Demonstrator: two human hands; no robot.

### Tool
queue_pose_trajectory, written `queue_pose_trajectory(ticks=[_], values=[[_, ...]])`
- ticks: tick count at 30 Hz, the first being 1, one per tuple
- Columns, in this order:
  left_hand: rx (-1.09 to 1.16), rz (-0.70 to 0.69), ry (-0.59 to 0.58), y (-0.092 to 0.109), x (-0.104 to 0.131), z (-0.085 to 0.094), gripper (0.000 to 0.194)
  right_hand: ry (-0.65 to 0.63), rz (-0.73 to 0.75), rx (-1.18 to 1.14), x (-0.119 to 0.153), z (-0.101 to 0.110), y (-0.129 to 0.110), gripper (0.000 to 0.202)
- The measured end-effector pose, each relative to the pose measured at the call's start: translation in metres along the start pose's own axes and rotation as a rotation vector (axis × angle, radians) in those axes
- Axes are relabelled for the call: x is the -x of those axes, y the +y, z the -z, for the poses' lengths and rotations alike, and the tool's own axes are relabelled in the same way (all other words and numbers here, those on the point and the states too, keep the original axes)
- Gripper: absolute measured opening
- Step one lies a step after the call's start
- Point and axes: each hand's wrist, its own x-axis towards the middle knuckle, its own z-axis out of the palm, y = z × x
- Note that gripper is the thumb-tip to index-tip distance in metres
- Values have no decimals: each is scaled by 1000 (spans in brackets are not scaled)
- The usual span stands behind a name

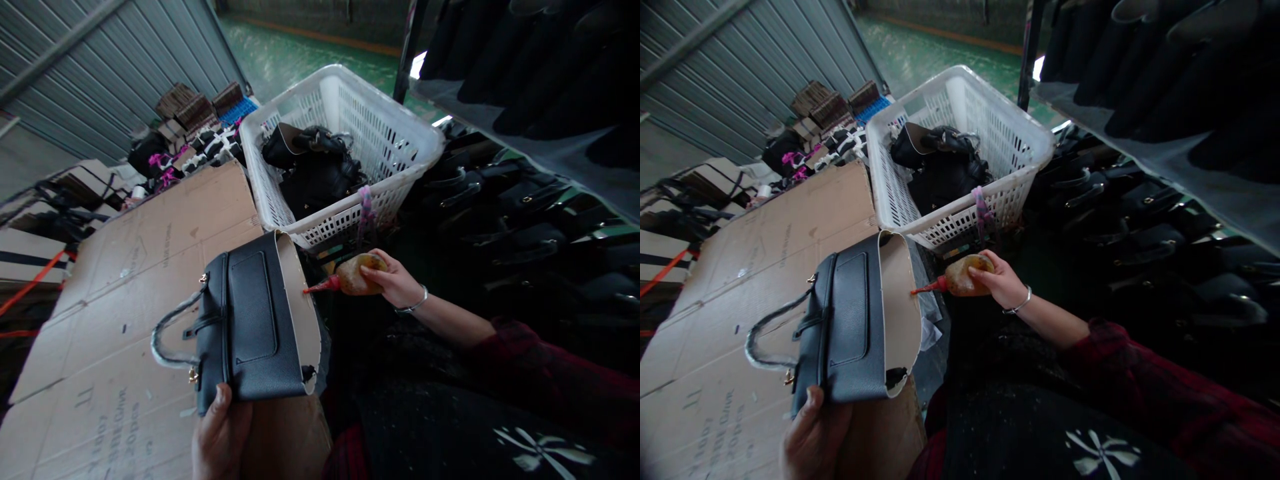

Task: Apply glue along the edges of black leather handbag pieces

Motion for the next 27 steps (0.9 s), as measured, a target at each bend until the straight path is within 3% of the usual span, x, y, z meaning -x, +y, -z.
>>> queue_pose_trajectory(ticks=[12,18,21,24,27], values=[[-40,-115,163,3,17,-38,34,-94,-213,41,42,19,9,48],[-33,-155,94,7,24,-50,34,-60,-14,208,44,25,8,42],[-5,-154,131,7,26,-53,35,-44,91,283,41,25,5,39],[-12,-153,133,4,25,-50,38,-33,172,347,41,22,-1,37],[-69,-178,34,-1,20,-38,42,-62,202,415,44,20,-5,35]])
